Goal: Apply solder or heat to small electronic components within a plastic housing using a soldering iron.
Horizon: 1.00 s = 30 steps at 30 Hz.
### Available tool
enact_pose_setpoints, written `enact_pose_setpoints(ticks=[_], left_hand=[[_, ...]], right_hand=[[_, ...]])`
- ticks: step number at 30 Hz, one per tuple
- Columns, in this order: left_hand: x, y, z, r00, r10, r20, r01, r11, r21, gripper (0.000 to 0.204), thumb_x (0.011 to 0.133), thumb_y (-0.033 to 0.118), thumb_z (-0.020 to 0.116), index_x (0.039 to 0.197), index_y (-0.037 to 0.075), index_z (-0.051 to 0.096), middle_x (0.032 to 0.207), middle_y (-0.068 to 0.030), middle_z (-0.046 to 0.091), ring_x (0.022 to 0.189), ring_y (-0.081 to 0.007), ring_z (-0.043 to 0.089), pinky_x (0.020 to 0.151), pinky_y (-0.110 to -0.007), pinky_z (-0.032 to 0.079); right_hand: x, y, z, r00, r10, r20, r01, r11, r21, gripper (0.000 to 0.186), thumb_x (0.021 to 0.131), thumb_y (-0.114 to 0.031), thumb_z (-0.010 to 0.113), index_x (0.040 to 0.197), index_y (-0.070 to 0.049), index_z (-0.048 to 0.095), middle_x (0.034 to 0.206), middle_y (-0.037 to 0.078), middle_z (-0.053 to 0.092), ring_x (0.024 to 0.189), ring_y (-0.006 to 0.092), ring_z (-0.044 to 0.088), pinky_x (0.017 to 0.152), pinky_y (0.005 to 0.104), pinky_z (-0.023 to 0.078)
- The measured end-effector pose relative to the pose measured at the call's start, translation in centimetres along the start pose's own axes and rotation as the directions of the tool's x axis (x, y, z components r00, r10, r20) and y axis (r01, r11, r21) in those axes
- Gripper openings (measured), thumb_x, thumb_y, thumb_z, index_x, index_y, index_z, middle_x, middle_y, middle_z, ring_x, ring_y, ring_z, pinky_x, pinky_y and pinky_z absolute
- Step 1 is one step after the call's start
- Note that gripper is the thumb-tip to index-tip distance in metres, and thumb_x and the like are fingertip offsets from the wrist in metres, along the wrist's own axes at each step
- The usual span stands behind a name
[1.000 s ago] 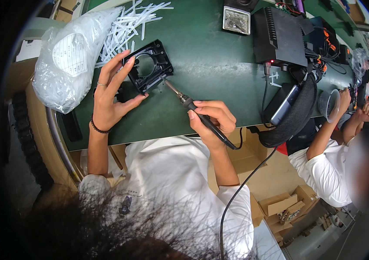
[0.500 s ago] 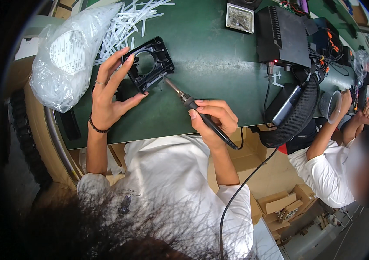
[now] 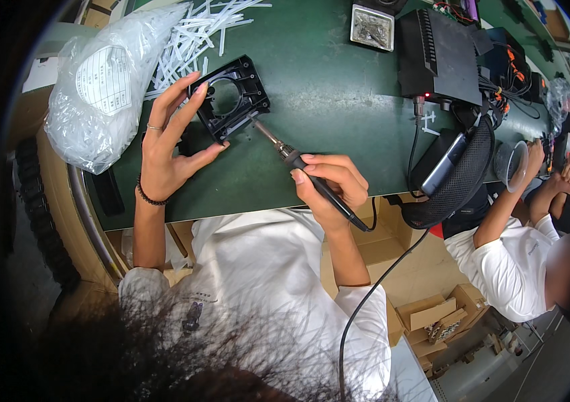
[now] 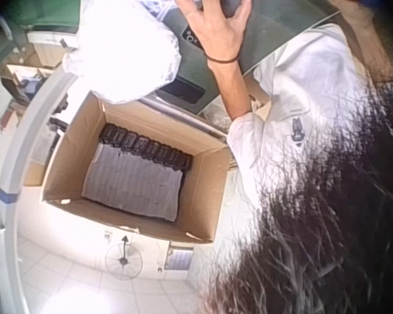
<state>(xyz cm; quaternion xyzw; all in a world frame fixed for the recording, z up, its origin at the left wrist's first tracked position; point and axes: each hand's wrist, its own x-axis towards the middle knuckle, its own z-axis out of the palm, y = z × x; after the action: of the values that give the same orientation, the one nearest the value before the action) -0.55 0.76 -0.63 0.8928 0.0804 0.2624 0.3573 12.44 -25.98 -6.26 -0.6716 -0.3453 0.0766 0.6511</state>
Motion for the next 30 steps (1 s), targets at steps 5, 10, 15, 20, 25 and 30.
enact_pose_setpoints(ticks=[5, 10, 15, 20, 25, 30], left_hand=[[0.1, 0.0, -0.1, 1.0, 0.003, -0.002, -0.003, 1.0, 0.003, 0.092, 0.065, 0.0, 0.094, 0.15, 0.012, 0.063, 0.155, -0.0137, 0.054, 0.134, -0.0336, 0.06, 0.114, -0.044, 0.053], [-0.2, -0.3, -0.1, 1.0, -0.006, 0.018, 0.006, 1.0, -0.001, 0.092, 0.064, 0.001, 0.096, 0.15, 0.007, 0.063, 0.157, -0.0175, 0.053, 0.141, -0.0351, 0.057, 0.118, -0.046, 0.05], [-0.1, -0.3, -0.1, 1.0, -0.009, 0.021, 0.009, 1.0, 0.002, 0.092, 0.064, 0.002, 0.096, 0.15, 0.007, 0.063, 0.157, -0.0174, 0.053, 0.141, -0.0349, 0.057, 0.118, -0.046, 0.05], [-0.2, -0.3, -0.2, 1.0, -0.005, 0.019, 0.005, 1.0, 0.0, 0.092, 0.064, 0.002, 0.096, 0.15, 0.007, 0.063, 0.157, -0.0172, 0.053, 0.141, -0.0346, 0.057, 0.118, -0.045, 0.05], [-0.1, -0.2, -0.3, 0.999, -0.02, 0.025, 0.02, 1.0, 0.021, 0.091, 0.064, 0.002, 0.096, 0.15, 0.007, 0.063, 0.157, -0.0175, 0.054, 0.141, -0.0344, 0.057, 0.118, -0.045, 0.049], [-0.1, -0.3, -0.2, 1.0, -0.009, 0.02, 0.009, 1.0, 0.014, 0.091, 0.065, 0.002, 0.095, 0.15, 0.007, 0.064, 0.157, -0.0177, 0.054, 0.141, -0.0345, 0.057, 0.118, -0.045, 0.049]], right_hand=[[-0.1, 0.2, 0.0, 1.0, -0.004, -0.01, 0.005, 1.0, 0.019, 0.022, 0.089, 0.005, 0.082, 0.102, 0.005, 0.063, 0.107, 0.023, 0.071, 0.077, 0.0241, 0.077, 0.07, 0.0333, 0.067], [0.0, 0.0, 0.1, 1.0, 0.02, -0.006, -0.019, 0.999, 0.027, 0.022, 0.09, 0.005, 0.081, 0.103, 0.005, 0.064, 0.107, 0.023, 0.071, 0.077, 0.0249, 0.078, 0.07, 0.0341, 0.068], [0.0, 0.1, 0.1, 1.0, 0.028, -0.007, -0.028, 1.0, 0.013, 0.022, 0.09, 0.005, 0.081, 0.103, 0.006, 0.063, 0.108, 0.023, 0.071, 0.078, 0.026, 0.078, 0.07, 0.0344, 0.068], [0.4, -0.9, 1.0, 0.991, 0.096, -0.093, -0.074, 0.973, 0.22, 0.021, 0.082, 0.007, 0.086, 0.095, 0.004, 0.071, 0.101, 0.022, 0.077, 0.081, 0.0232, 0.079, 0.071, 0.0307, 0.068], [0.7, -0.6, 1.0, 1.0, -0.014, -0.018, 0.018, 0.978, 0.208, 0.021, 0.082, 0.009, 0.085, 0.097, 0.005, 0.072, 0.103, 0.023, 0.077, 0.084, 0.0259, 0.08, 0.073, 0.0327, 0.068], [1.0, -0.7, 0.8, 0.999, -0.015, 0.03, 0.009, 0.982, 0.188, 0.02, 0.082, 0.01, 0.084, 0.099, 0.006, 0.074, 0.104, 0.023, 0.077, 0.086, 0.0266, 0.081, 0.073, 0.0323, 0.068]])
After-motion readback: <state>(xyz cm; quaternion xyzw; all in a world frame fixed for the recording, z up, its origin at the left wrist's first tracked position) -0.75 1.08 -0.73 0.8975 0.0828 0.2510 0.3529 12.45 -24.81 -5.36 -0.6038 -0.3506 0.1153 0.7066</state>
